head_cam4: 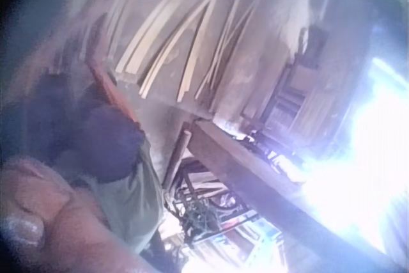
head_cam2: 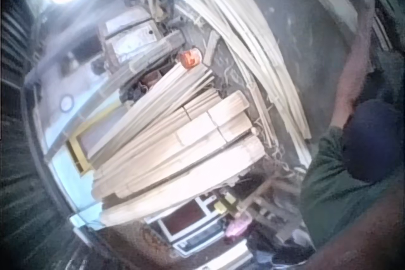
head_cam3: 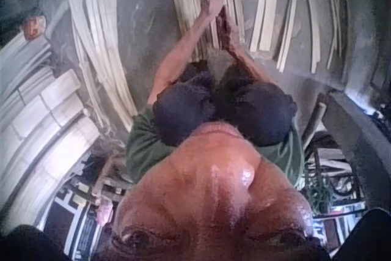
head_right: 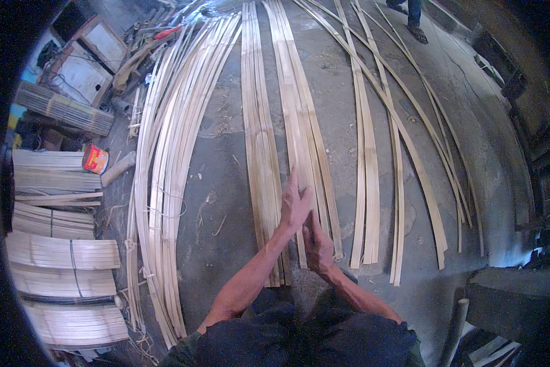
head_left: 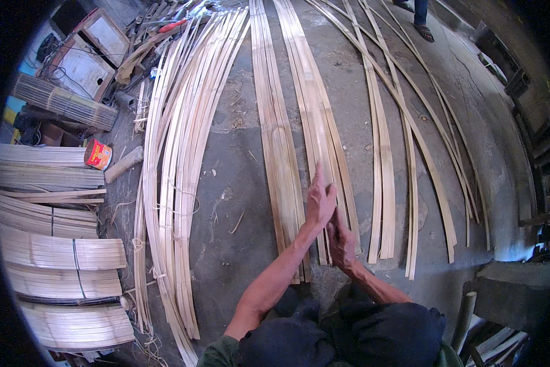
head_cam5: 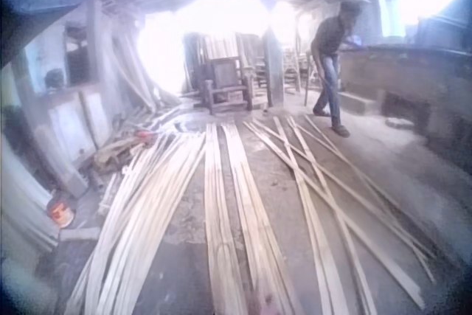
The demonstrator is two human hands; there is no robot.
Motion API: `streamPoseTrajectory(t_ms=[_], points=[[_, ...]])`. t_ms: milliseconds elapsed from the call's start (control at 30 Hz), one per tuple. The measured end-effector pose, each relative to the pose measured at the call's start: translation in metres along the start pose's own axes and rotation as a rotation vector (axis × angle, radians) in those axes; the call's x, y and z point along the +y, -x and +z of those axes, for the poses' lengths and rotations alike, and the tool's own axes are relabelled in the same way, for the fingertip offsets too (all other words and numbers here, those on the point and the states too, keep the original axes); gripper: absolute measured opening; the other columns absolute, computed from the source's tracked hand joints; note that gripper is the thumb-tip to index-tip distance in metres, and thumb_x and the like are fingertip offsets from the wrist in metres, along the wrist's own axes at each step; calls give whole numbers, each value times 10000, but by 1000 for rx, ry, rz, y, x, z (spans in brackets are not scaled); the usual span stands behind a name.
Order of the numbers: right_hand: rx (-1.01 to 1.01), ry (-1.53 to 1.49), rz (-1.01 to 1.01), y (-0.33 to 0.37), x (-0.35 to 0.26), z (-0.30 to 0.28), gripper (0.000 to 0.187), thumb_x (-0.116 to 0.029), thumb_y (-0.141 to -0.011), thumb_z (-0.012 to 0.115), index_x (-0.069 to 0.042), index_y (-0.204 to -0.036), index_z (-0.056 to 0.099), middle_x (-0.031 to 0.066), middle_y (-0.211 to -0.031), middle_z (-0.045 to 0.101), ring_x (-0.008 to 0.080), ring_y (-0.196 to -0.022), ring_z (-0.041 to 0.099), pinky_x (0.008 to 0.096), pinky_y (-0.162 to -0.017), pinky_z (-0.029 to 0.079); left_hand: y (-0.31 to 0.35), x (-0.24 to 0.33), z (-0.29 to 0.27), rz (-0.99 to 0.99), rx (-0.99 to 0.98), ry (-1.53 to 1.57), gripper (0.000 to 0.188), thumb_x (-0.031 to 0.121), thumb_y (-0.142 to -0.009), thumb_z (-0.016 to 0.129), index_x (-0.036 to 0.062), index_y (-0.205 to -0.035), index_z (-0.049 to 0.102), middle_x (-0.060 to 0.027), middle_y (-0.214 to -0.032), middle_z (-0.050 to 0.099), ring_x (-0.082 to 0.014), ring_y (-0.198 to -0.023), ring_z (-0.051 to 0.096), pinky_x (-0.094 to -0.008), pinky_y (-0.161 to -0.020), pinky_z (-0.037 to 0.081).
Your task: The person sits on the floor and repeatedly picks up, aligns, and stacks thin wooden strips by hand. The person handles the strips one at a time, organizing them into a neat pile on the floor.
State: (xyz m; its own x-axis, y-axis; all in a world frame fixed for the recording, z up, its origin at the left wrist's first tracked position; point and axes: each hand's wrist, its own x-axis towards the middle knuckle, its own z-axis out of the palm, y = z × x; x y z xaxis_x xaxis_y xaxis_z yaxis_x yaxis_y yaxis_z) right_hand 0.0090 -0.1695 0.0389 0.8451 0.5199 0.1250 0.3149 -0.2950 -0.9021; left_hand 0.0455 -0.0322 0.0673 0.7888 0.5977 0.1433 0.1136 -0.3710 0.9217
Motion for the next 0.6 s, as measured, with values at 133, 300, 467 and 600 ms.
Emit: streamPoseTrajectory(t_ms=[133, 300, 467, 600], points=[[30, 111, -15, -8, 7, -19, 472, -163, -995, 533, -24, -1435, 433, 247, -1057, 674, 337, -937, 696, 380, -745, 523, 1, -4, 1, -86, -143, 99, 689, 92, -904, 572, -54, -1486, 233, -307, -1346, 467, -403, -1205, 520, -423, -1007, 439], [-29, 187, 163, -25, 26, -51, 441, -196, -1010, 526, -64, -1426, 461, 249, -1075, 678, 290, -940, 704, 334, -782, 523, 27, -29, 19, -103, -151, 43, 577, 108, -906, 617, -46, -1412, 387, -171, -1035, 587, -247, -859, 627, -360, -764, 538], [-87, 311, 291, -35, 47, -70, 423, -223, -1011, 526, -154, -1426, 483, 242, -753, 620, 253, -619, 589, 336, -624, 474, 55, -41, 5, -28, -118, -19, 504, 71, -891, 588, -38, -1359, 435, -196, -1014, 575, -298, -864, 619, -396, -777, 523], [-34, 289, 194, -34, 63, -73, 420, -223, -1001, 540, -186, -1417, 499, 232, -679, 558, 265, -561, 545, 366, -580, 452, 68, -54, -20, -50, -50, -98, 452, 67, -901, 576, -32, -1329, 471, -186, -1011, 589, -291, -880, 624, -400, -787, 521]])
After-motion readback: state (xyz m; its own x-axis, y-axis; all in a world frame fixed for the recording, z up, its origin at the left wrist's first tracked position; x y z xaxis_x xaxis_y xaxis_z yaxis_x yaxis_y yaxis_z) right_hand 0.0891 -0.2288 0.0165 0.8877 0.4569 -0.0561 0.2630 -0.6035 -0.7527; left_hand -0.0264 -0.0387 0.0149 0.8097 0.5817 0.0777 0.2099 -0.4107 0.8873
